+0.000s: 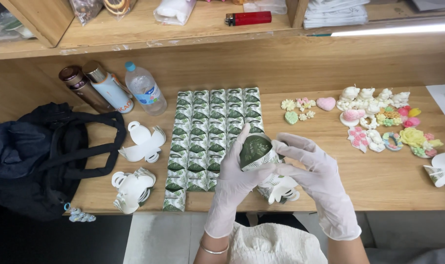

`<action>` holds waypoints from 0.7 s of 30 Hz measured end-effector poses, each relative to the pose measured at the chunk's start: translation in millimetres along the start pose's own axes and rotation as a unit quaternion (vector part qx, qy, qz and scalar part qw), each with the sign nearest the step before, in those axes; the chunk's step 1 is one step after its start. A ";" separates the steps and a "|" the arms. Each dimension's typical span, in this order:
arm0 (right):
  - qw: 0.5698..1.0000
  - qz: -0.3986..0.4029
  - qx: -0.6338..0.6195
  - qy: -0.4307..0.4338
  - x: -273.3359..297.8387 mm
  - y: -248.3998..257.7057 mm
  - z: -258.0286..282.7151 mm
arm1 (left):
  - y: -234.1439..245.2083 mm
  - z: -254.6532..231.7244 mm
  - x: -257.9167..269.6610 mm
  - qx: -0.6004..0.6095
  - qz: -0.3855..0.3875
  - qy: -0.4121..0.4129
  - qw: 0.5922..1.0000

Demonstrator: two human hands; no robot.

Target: Packaging decorative flower-shaped candles into themed boxes and small plastic bags.

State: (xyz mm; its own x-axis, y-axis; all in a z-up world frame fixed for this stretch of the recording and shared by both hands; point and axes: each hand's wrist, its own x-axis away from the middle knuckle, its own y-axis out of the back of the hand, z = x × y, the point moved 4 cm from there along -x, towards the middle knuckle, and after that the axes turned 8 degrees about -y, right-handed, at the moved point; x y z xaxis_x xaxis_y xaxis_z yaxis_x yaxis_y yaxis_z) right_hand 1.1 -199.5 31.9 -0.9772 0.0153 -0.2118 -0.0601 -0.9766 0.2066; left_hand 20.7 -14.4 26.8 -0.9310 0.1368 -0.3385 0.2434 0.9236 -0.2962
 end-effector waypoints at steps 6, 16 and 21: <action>0.962 -0.064 0.213 0.160 -4.1 -9.2 -8.6 | -3.1 -7.9 -0.6 -0.269 -0.073 0.009 0.960; 0.965 -0.176 0.118 0.152 4.7 -19.0 -33.8 | -29.6 -0.9 8.1 -0.470 -0.111 -0.008 0.875; 0.982 -0.155 -0.096 0.058 -1.0 -16.7 -69.9 | -30.9 1.2 6.7 -0.487 -0.087 0.027 0.868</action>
State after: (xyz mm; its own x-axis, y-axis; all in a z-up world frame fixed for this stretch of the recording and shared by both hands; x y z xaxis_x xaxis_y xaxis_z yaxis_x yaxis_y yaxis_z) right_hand 17.2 -198.2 -38.1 -0.8875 0.3040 -0.3462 -0.2999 -0.9516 -0.0668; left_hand 7.3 -42.5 32.6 -0.9483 -0.0437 -0.3142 -0.2243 0.7928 0.5667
